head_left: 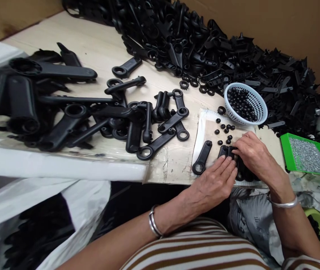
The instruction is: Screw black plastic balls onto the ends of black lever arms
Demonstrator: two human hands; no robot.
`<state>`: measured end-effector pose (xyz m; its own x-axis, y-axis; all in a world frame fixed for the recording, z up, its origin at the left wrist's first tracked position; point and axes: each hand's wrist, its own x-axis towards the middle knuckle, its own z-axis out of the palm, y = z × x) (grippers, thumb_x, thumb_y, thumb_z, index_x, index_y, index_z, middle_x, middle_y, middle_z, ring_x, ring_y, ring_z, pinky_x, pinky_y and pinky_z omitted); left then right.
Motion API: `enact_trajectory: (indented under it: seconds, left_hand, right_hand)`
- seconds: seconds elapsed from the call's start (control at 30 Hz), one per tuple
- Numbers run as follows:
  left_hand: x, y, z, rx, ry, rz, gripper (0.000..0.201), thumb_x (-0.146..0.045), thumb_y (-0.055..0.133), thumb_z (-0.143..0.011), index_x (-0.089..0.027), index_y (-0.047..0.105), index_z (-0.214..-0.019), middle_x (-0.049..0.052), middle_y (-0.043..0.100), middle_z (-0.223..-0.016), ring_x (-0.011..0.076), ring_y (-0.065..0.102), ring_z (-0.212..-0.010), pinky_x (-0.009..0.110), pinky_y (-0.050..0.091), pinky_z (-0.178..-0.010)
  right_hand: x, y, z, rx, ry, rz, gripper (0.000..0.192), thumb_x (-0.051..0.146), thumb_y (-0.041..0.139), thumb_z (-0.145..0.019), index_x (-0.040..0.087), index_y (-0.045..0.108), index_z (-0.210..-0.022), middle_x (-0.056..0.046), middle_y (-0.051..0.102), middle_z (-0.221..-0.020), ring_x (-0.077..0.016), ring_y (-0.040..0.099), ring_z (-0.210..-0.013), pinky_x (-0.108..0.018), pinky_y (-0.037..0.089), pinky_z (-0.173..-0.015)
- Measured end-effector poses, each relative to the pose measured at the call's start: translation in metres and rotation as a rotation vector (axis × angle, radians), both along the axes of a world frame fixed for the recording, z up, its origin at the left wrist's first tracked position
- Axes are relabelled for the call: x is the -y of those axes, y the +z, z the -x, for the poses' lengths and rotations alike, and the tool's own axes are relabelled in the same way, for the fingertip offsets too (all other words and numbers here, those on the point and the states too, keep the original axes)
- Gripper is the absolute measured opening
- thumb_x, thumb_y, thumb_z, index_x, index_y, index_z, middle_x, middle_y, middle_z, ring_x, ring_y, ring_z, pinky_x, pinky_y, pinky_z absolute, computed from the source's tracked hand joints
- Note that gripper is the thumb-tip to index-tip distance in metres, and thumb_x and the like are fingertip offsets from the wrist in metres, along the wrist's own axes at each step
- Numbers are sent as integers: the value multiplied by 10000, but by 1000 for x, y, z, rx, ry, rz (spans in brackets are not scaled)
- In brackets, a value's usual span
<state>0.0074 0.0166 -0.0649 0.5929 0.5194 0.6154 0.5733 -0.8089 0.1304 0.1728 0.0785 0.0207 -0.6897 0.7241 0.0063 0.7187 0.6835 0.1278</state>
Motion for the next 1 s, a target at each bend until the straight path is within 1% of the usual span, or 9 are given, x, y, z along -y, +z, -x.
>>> enact_trajectory:
  seconds: [0.13, 0.23, 0.3, 0.43, 0.53, 0.63, 0.73, 0.87, 1.0]
  left_hand:
    - [0, -1, 0, 13, 4, -20, 285, -102, 473, -930, -34, 631, -1157, 167, 667, -1232, 264, 623, -1193, 404, 473, -1070]
    - [0, -1, -1, 19, 2, -24, 275, -106, 479, -932, -41, 634, -1149, 161, 671, -1229, 257, 629, -1184, 404, 474, -1072]
    - [0, -1, -1, 31, -3, -17, 268, -99, 489, -927, -39, 634, -1145, 161, 673, -1224, 253, 636, -1174, 401, 476, -1070]
    - [0, -1, -1, 44, -4, 1, 259, -96, 501, -925, -35, 631, -1140, 165, 676, -1216, 257, 634, -1177, 403, 480, -1065]
    - [0, 0, -1, 39, 5, -10, 258, -100, 485, -936, -36, 627, -1142, 170, 671, -1223, 255, 631, -1182, 399, 478, -1065]
    - [-1, 0, -1, 38, -6, -16, 252, -95, 485, -934, -32, 625, -1134, 178, 670, -1221, 257, 633, -1180, 403, 477, -1063]
    - [-1, -1, 0, 35, -20, -7, 256, -91, 494, -930, -27, 621, -1144, 179, 665, -1231, 257, 631, -1182, 407, 472, -1069]
    - [0, -1, 0, 20, -12, 5, 273, -104, 486, -940, -32, 612, -1172, 178, 655, -1251, 249, 621, -1196, 411, 458, -1082]
    - [0, 0, 1, 8, -13, 8, 276, -93, 466, -944, -35, 620, -1166, 174, 654, -1253, 246, 630, -1183, 406, 456, -1084]
  right_hand:
    - [-2, 0, -1, -82, -9, 55, 121, 114, 572, -888, 169, 554, -781, -73, 582, -789, -229, 499, -842, -341, 434, -692]
    - [-4, -3, -6, -188, -7, 116, 61, 162, 575, -901, 159, 596, -844, -81, 613, -816, -226, 511, -855, -342, 456, -708]
    - [-5, -6, -9, -237, -7, 128, 65, 178, 563, -910, 157, 618, -881, -84, 627, -819, -227, 521, -857, -356, 471, -729]
    - [-2, -10, -9, -298, -51, 94, 102, 183, 547, -916, 159, 645, -935, -90, 656, -824, -239, 547, -882, -385, 492, -776]
    - [0, -10, -7, -280, -87, 108, 124, 207, 558, -915, 155, 657, -970, -96, 675, -862, -241, 557, -901, -386, 502, -796]
    - [4, -7, -10, -215, -128, 136, 235, 239, 573, -911, 161, 639, -1123, -105, 692, -939, -250, 567, -926, -400, 510, -805]
    - [9, -2, -16, -242, -166, 118, 338, 265, 565, -919, 164, 591, -1241, -114, 698, -1008, -250, 582, -963, -406, 512, -838]
    - [11, 2, -19, -281, -142, 96, 277, 254, 535, -935, 167, 626, -1182, -114, 700, -1083, -243, 574, -1021, -399, 496, -885]
    - [5, -2, -15, -274, -88, 112, 205, 214, 513, -941, 181, 661, -1080, -99, 701, -1001, -230, 565, -945, -387, 492, -827]
